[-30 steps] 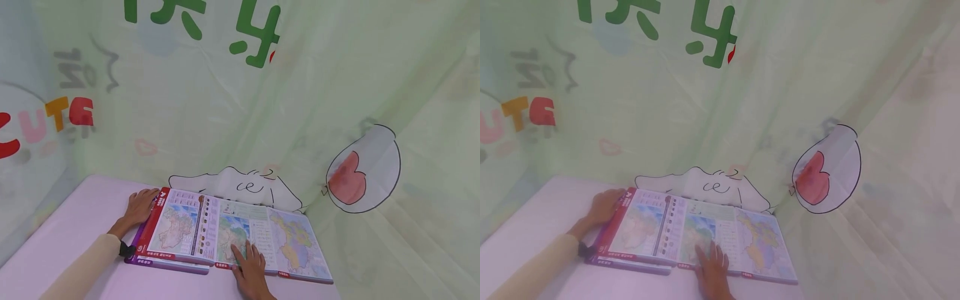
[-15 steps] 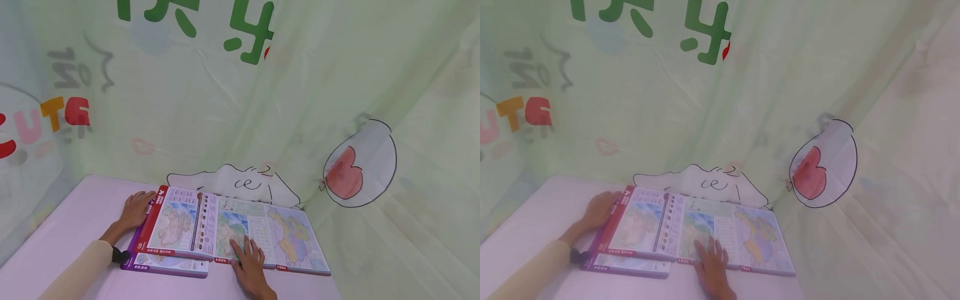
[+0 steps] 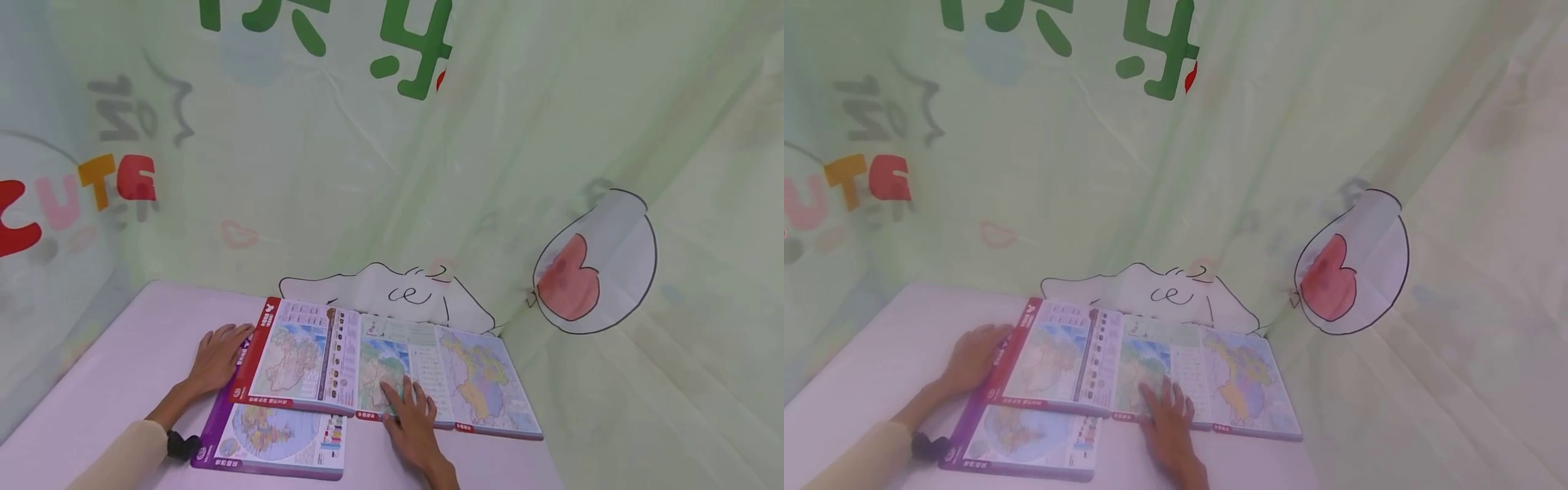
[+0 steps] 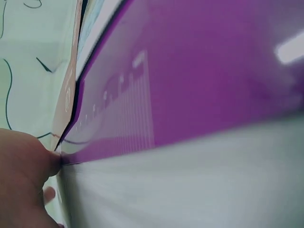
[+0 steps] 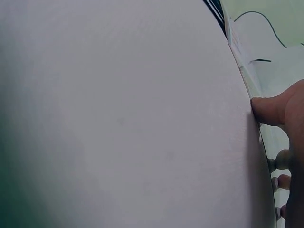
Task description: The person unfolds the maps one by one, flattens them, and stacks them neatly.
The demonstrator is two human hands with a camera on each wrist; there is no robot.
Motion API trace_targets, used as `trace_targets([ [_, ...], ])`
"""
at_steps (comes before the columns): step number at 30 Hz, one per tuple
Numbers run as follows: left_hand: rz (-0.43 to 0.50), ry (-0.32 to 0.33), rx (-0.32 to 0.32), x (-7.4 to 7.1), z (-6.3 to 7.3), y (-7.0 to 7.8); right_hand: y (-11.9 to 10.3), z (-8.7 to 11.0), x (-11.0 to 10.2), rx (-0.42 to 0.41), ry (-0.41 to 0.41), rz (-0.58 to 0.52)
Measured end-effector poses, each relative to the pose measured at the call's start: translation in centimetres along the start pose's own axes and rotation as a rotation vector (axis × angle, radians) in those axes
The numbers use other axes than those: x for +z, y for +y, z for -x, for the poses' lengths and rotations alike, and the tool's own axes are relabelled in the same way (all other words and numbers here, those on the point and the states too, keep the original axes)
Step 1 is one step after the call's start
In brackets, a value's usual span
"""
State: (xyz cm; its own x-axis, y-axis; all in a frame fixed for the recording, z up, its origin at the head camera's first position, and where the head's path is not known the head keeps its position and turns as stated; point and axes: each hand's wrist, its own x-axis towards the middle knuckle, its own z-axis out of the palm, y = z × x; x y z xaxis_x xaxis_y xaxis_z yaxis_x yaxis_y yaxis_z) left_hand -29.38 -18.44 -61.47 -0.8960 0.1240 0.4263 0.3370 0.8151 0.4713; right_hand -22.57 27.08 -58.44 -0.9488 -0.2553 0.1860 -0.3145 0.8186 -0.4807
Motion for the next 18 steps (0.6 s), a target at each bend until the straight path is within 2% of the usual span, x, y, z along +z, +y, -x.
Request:
trace_targets([
  [3, 0.004, 0.020, 0.020, 0.0, 1.0, 0.0, 0.0, 0.1, 0.0, -0.007, 0.005, -0.003],
  [8, 0.020, 0.057, 0.040, -0.5, 2.4, 0.7, -0.3, 0.0, -0.3, 0.037, -0.025, 0.013],
  [14, 0.034, 0.038, 0.021, -1.2, 3.1, 1.6, -0.5, 0.2, -0.4, 0.007, 0.005, 0.026],
  [18, 0.014, 0.055, 0.023, -1.1, 3.2, 1.5, -0.7, 0.0, -0.5, -0.003, 0.006, 0.061],
])
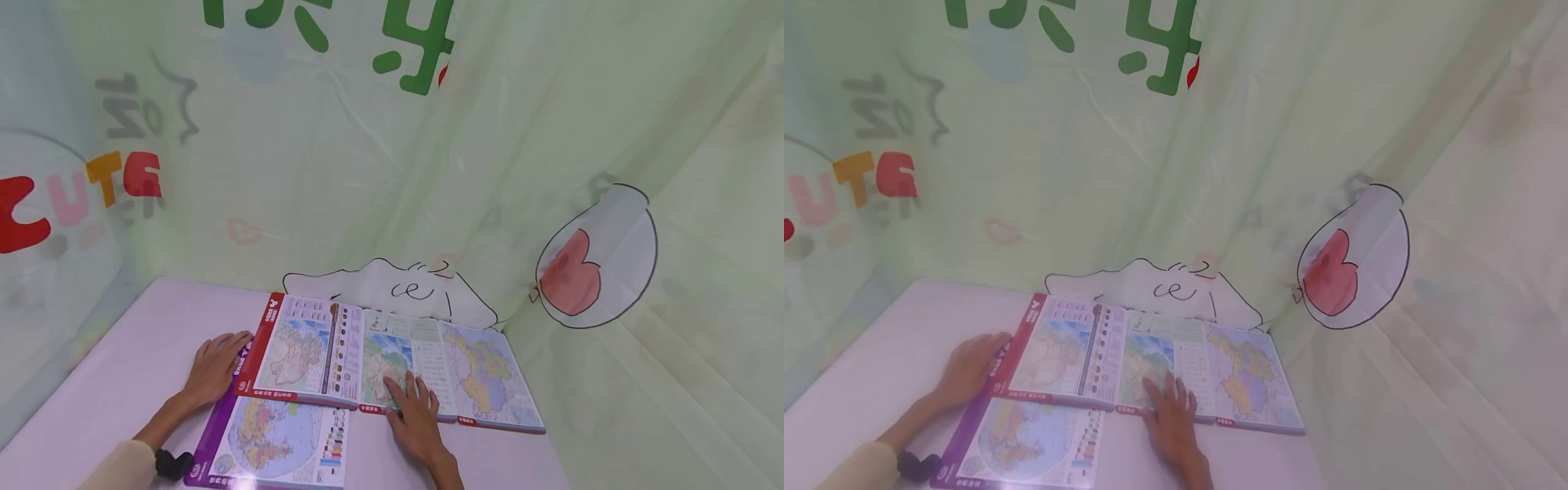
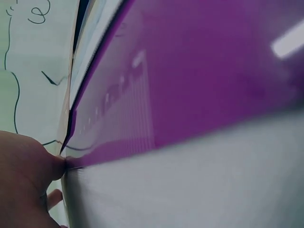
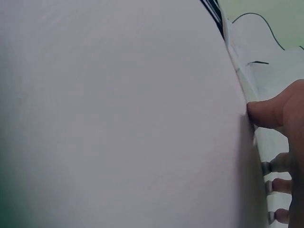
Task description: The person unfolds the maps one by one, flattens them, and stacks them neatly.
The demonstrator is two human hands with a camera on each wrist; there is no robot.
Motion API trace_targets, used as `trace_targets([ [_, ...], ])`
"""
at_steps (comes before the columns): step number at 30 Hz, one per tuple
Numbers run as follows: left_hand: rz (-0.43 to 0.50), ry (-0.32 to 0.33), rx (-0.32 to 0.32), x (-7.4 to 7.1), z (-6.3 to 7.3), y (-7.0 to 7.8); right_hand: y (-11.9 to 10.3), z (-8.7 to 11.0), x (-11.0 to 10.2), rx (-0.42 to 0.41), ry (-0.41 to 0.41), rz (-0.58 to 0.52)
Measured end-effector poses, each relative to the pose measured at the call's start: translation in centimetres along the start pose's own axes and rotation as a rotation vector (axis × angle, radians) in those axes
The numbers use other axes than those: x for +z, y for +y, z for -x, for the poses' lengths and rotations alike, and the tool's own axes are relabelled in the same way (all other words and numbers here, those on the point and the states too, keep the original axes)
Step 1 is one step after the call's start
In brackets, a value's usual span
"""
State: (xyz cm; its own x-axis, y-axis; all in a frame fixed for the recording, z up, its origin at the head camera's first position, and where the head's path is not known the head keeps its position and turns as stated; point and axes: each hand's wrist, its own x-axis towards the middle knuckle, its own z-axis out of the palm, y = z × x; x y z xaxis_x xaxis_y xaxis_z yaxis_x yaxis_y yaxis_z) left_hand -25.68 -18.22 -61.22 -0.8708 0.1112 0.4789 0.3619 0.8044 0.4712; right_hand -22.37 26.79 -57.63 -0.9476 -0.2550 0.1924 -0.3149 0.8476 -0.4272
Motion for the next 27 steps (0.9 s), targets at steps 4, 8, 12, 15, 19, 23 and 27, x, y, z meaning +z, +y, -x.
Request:
trace_targets([
  [4, 0.033, 0.028, 0.020, 0.4, -0.2, -0.3, -0.4, -0.5, -0.5, 0.043, -0.017, 0.038],
  [8, 0.101, 0.060, 0.001, 0.7, 0.5, -0.4, -0.7, -0.2, -0.1, 0.070, 0.041, 0.049],
  [12, 0.127, 0.036, -0.125, -0.8, 2.2, 1.1, -1.9, 0.3, 0.3, 0.139, 0.132, 0.055],
  [15, 0.103, -0.059, -0.251, -2.9, 3.4, 3.4, -3.9, 0.9, 0.0, 0.262, 0.205, 0.002],
  [19, -0.018, -0.213, -0.344, -4.9, 4.5, 6.2, -7.2, 1.9, -0.3, 0.396, 0.237, -0.148],
  [23, -0.075, -0.321, -0.394, -6.4, 5.1, 8.8, -10.1, 2.9, 0.2, 0.480, 0.143, -0.215],
  [27, -0.031, -0.388, -0.474, -7.2, 5.6, 10.9, -12.0, 3.8, 1.8, 0.554, 0.087, -0.254],
])
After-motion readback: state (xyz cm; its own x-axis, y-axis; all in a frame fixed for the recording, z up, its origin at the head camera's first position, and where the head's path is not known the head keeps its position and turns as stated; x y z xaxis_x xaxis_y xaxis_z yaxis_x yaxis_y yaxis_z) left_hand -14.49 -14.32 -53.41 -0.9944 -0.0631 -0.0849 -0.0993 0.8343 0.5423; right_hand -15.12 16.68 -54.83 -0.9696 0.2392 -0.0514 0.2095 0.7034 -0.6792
